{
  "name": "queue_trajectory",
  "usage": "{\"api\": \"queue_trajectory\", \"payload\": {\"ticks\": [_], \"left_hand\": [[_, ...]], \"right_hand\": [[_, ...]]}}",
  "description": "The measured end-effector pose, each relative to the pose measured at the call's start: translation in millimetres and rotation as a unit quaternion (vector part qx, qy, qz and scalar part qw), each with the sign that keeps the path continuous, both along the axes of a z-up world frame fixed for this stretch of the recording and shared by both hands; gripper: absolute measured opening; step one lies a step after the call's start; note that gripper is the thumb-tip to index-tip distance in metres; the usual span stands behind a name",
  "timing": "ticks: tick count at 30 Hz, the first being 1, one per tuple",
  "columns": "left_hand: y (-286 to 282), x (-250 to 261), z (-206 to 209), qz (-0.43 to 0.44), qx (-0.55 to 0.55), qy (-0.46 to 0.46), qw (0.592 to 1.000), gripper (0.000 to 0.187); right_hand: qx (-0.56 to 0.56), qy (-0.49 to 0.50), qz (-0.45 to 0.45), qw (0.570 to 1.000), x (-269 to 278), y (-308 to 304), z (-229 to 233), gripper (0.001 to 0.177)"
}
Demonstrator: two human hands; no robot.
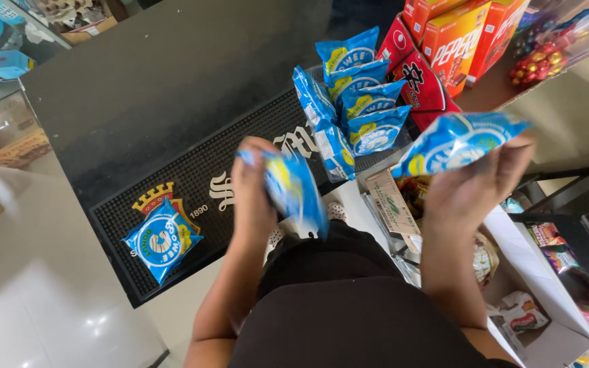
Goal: Picking up snack packets from a shelf, organizing them on a counter, and placing them into a box.
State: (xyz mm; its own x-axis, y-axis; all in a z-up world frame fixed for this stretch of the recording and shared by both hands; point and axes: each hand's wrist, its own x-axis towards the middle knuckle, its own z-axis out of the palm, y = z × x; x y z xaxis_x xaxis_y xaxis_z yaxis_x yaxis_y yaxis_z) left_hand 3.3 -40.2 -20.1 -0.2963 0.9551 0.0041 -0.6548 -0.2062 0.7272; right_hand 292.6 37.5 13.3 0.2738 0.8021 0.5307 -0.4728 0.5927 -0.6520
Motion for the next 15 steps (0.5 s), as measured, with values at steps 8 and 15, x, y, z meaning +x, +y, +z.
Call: {"api": "queue_trajectory", "payload": {"ticks": [8,15], "left_hand": [[2,71,122,-0.032,0.082,0.631,0.771,0.058],[33,80,137,-0.023,0.022,0.750,0.661,0.041]], "right_hand": [[-0.064,-0.318,-0.115,0.939,-49,-45,47,0.035],[-0.032,-0.348,-0.120,0.929,-11,-15,26,0.055]]}}
